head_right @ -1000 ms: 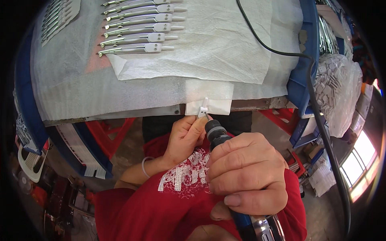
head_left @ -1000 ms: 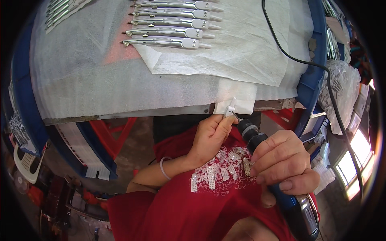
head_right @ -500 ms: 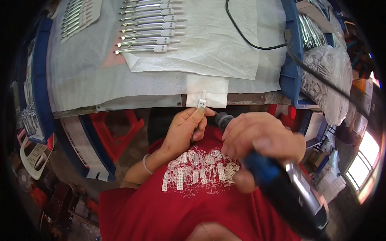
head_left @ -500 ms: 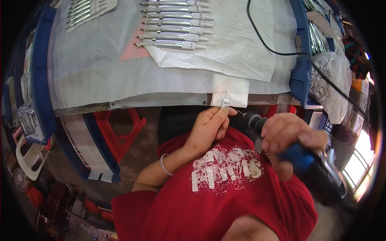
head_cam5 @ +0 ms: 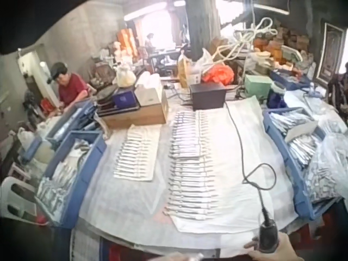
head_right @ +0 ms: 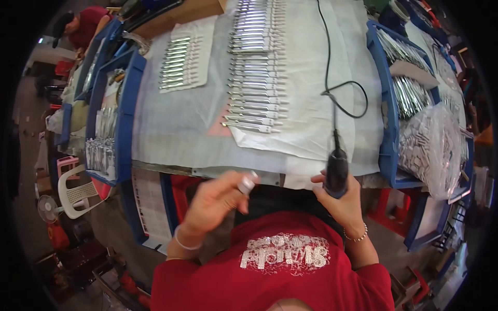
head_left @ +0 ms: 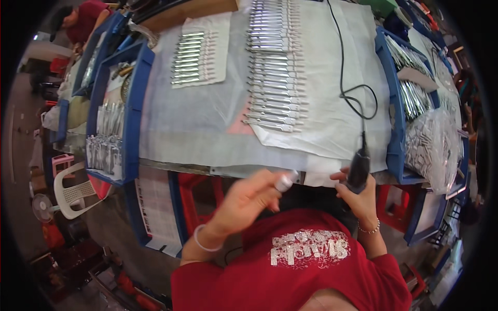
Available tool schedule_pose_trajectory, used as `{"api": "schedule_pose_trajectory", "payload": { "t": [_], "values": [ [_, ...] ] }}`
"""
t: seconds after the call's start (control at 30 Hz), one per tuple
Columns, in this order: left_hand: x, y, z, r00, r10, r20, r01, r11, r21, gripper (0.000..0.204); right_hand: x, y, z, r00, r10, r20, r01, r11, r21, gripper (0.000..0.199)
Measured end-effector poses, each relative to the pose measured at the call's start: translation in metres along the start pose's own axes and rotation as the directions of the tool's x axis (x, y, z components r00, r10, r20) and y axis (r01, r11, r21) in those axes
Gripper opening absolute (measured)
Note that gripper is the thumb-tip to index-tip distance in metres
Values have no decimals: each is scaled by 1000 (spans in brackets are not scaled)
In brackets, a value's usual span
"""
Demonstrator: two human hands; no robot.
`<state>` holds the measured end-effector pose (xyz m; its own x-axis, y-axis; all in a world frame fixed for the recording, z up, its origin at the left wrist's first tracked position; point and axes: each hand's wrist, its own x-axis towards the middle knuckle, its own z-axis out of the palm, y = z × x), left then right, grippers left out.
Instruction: Using a handheld rotary tool to finish or assemble small hardware components at a workbench.
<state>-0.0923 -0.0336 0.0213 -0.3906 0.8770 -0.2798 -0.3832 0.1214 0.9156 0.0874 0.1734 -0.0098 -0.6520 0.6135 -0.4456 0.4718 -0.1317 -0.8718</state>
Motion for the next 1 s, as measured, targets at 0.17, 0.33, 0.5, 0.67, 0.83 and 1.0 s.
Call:
{"api": "schedule_pose_trajectory", "payload": {
  "t": [0.17, 0.33, 0.5, 0.67, 0.83, 1.0],
  "values": [
    [66, 52, -99, 876, 382, -295, -243, 878, 413, 24, -14, -18, -12, 983, -174, -64, 184, 955, 233, 40],
    [166, 84, -213, 791, 590, -162, -317, 622, 716, 17, -22, -19, -20, 968, -252, -19, 247, 930, 271, 44],
    [247, 113, -294, 892, 449, -55, -192, 484, 854, 12, -28, -26, -20, 972, -232, -41, 235, 938, 256, 48],
    [294, 128, -327, 977, 214, 5, -95, 412, 906, 13, -21, -36, -19, 976, -194, -101, 214, 943, 254, 51],
    [311, 125, -338, 989, 133, 63, -127, 554, 823, 13, -6, -39, -13, 977, -182, -110, 207, 936, 286, 51],
    [314, 131, -337, 961, 241, 138, -206, 284, 936, 17, -6, -45, -9, 983, -161, -90, 181, 939, 294, 49]
  ]
}}
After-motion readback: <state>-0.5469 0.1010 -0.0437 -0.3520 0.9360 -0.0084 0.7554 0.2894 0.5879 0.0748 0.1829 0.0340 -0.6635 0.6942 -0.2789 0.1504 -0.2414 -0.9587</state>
